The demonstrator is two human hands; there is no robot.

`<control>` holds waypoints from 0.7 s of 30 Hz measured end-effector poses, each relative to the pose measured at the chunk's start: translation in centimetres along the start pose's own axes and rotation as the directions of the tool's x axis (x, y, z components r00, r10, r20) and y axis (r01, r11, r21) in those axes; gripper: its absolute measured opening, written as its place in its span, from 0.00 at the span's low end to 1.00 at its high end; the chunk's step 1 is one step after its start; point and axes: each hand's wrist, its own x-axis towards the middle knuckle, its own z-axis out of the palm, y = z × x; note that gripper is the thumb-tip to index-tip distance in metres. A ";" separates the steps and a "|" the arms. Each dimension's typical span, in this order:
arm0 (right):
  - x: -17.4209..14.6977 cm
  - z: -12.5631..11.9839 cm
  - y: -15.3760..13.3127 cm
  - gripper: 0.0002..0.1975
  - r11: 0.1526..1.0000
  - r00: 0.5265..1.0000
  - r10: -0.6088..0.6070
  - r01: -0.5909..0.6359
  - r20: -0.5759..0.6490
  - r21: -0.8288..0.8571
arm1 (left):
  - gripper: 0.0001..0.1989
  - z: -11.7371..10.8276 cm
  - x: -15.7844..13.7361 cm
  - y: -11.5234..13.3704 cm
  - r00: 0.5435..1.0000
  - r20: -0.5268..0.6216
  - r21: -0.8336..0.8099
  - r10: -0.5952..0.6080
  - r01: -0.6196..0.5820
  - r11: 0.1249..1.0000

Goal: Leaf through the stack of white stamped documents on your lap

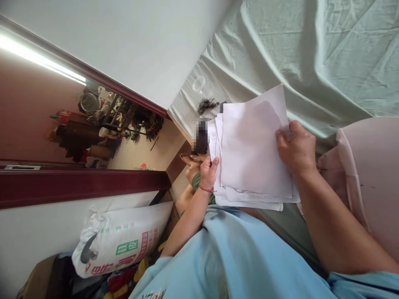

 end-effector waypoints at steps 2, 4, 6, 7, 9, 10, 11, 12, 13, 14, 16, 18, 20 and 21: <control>0.0 0.0 0.2 0.09 0.999 1.000 -0.001 0.001 0.004 0.049 | 0.24 0.0 0.0 0.0 1.000 -0.003 -0.003 -0.001 0.001 1.000; 0.0 0.1 0.4 0.08 0.996 1.000 -0.013 0.014 -0.009 0.089 | 0.25 -0.1 0.0 0.0 1.000 -0.008 0.001 -0.006 0.006 1.000; 0.0 0.1 0.4 0.09 0.986 1.000 0.004 0.001 -0.026 0.164 | 0.26 -0.1 0.0 0.0 1.000 -0.014 0.014 -0.014 0.014 1.000; -0.1 0.1 0.4 0.12 0.978 0.999 0.022 -0.015 -0.030 0.206 | 0.26 -0.1 0.0 0.0 1.000 -0.018 0.023 -0.017 0.017 1.000; -0.2 0.0 0.3 0.21 0.960 0.998 0.062 -0.051 -0.032 0.274 | 0.27 -0.1 0.0 0.0 1.000 -0.028 0.037 -0.014 0.015 0.999; -0.2 -0.1 0.3 0.25 0.954 0.997 0.073 -0.062 -0.028 0.295 | 0.27 -0.1 0.0 0.0 0.999 -0.031 0.040 -0.012 0.014 0.999; -0.3 -0.2 0.3 0.26 0.948 0.997 0.073 -0.063 -0.018 0.311 | 0.27 -0.1 0.0 0.0 0.999 -0.033 0.041 -0.012 0.013 0.999; -0.3 -0.2 0.3 0.25 0.944 0.998 0.059 -0.056 -0.001 0.324 | 0.27 -0.1 0.1 0.0 0.999 -0.034 0.039 -0.014 0.015 0.999; -0.4 -0.3 0.4 0.21 0.943 0.999 0.037 -0.042 0.020 0.331 | 0.27 -0.1 0.1 -0.1 0.999 -0.033 0.034 -0.018 0.019 0.999; -0.4 -0.3 0.5 0.16 0.945 0.999 0.009 -0.021 0.039 0.326 | 0.27 -0.1 0.1 -0.1 0.999 -0.032 0.026 -0.023 0.024 0.999; -0.4 -0.2 0.7 0.09 0.962 0.998 -0.045 0.029 0.050 0.271 | 0.26 -0.1 0.0 -0.2 0.999 -0.030 0.001 -0.031 0.031 1.000; -0.4 -0.1 0.8 0.08 0.979 0.997 -0.068 0.062 0.020 0.196 | 0.25 -0.1 -0.1 -0.2 0.999 -0.031 -0.034 -0.033 0.032 0.999; -0.4 0.0 0.7 0.07 0.983 0.998 -0.068 0.070 -0.019 0.167 | 0.24 0.0 -0.2 -0.4 0.999 -0.022 -0.086 -0.050 0.048 0.995; -0.4 -0.1 0.7 0.07 0.984 0.997 -0.066 0.071 -0.034 0.166 | 0.24 0.0 -0.2 -0.4 0.998 -0.010 -0.119 -0.066 0.064 0.991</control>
